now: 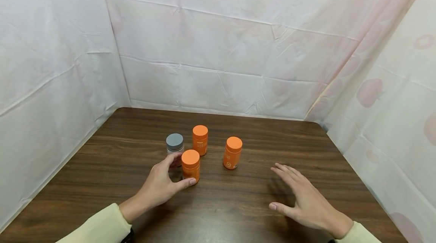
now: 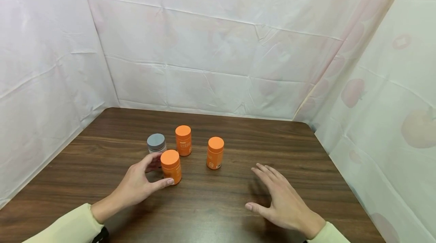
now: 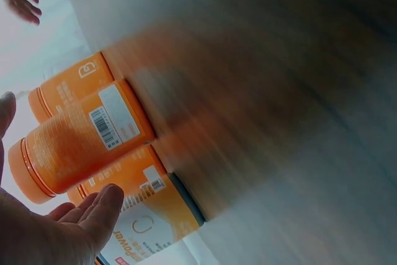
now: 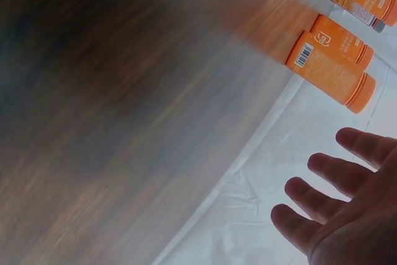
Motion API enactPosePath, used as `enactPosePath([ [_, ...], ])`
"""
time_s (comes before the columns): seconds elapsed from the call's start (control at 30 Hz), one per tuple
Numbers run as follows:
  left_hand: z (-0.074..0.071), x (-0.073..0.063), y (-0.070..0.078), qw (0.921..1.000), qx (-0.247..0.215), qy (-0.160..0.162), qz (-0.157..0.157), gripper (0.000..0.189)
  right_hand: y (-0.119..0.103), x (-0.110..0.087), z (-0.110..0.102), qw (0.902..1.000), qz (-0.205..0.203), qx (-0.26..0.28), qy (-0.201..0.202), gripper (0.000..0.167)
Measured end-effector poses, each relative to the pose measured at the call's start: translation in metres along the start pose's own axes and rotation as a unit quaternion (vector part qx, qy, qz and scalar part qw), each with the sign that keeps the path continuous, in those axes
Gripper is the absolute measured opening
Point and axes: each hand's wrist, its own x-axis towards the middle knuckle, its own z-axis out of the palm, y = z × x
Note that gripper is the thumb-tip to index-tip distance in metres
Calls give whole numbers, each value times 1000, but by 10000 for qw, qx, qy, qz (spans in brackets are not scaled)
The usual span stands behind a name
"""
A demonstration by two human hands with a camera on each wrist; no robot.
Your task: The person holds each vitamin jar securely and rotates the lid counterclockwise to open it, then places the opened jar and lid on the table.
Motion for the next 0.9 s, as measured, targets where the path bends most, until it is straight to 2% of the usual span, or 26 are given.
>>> enactPosePath([
  [0.13,2,0,2,9994,-60,-95,-320,86,-2,-1,1,10000,-72,-5,-14,89],
  [0.37,5,3,4,9974,-158,-186,-683,87,-4,-1,3,10000,-90,8,-23,90],
  [0.9,12,16,-2,9923,-317,-326,-1153,85,-7,0,3,9998,-210,23,55,90],
])
